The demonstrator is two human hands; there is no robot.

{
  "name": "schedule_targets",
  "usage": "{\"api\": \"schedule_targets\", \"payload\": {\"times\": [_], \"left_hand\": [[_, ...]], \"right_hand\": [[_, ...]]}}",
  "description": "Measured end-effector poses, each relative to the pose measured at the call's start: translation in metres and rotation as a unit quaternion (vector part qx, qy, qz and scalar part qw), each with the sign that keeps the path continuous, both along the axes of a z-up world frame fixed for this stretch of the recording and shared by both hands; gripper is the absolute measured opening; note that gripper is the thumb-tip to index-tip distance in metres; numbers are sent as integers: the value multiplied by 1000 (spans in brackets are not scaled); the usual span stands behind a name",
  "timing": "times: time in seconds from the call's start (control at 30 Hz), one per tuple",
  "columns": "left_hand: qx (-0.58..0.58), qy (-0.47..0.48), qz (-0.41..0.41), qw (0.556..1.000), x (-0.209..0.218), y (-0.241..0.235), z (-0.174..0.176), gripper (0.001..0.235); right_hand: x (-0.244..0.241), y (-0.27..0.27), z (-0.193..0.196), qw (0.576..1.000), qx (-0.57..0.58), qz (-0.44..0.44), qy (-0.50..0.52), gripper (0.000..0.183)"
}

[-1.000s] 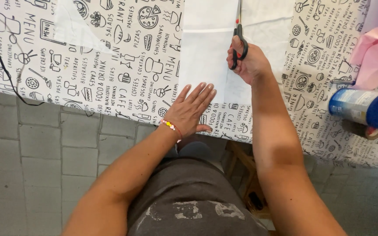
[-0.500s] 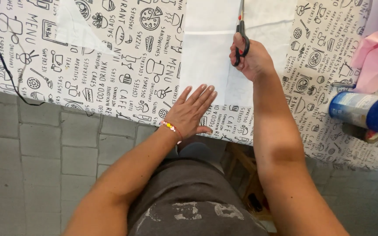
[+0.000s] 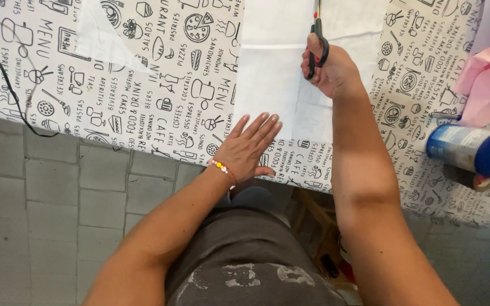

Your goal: Smoothing out white fabric on a table and cutting it with scissors

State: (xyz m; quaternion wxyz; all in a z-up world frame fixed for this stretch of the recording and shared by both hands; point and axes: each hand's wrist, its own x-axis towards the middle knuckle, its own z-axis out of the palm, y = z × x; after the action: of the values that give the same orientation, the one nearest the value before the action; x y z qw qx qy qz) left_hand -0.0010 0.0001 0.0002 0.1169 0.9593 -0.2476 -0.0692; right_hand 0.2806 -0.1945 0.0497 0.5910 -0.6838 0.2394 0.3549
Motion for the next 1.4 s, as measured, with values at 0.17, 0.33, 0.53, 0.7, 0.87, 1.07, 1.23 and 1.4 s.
{"api": "schedule_targets", "payload": {"times": [0.17, 0.33, 0.53, 0.7, 0.87, 1.07, 1.23, 1.4], "left_hand": [[4, -3, 1, 1000, 0, 1, 1, 144], [-2, 3, 1, 1000, 0, 0, -2, 143], [-2, 2, 1, 1000, 0, 0, -2, 143], [2, 6, 0, 1000, 1, 0, -1, 144], [0, 7, -1, 1000, 1, 0, -3, 144], [4, 4, -1, 1000, 1, -1, -2, 143], [1, 5, -1, 1000, 0, 0, -1, 143], [-2, 5, -2, 1000, 2, 0, 0, 145]], "right_hand": [[0, 1, 3, 1000, -19, 9, -4, 63], [8, 1, 2, 1000, 2, 31, 5, 61], [21, 10, 9, 1000, 1, 19, 2, 64], [27, 10, 6, 999, -27, 22, 7, 68], [26, 12, 1, 1000, -16, 8, 3, 66], [25, 16, 4, 1000, -2, -7, 2, 57], [27, 16, 7, 999, -32, -1, 6, 65], [30, 13, 6, 999, -42, 12, -2, 72]]}}
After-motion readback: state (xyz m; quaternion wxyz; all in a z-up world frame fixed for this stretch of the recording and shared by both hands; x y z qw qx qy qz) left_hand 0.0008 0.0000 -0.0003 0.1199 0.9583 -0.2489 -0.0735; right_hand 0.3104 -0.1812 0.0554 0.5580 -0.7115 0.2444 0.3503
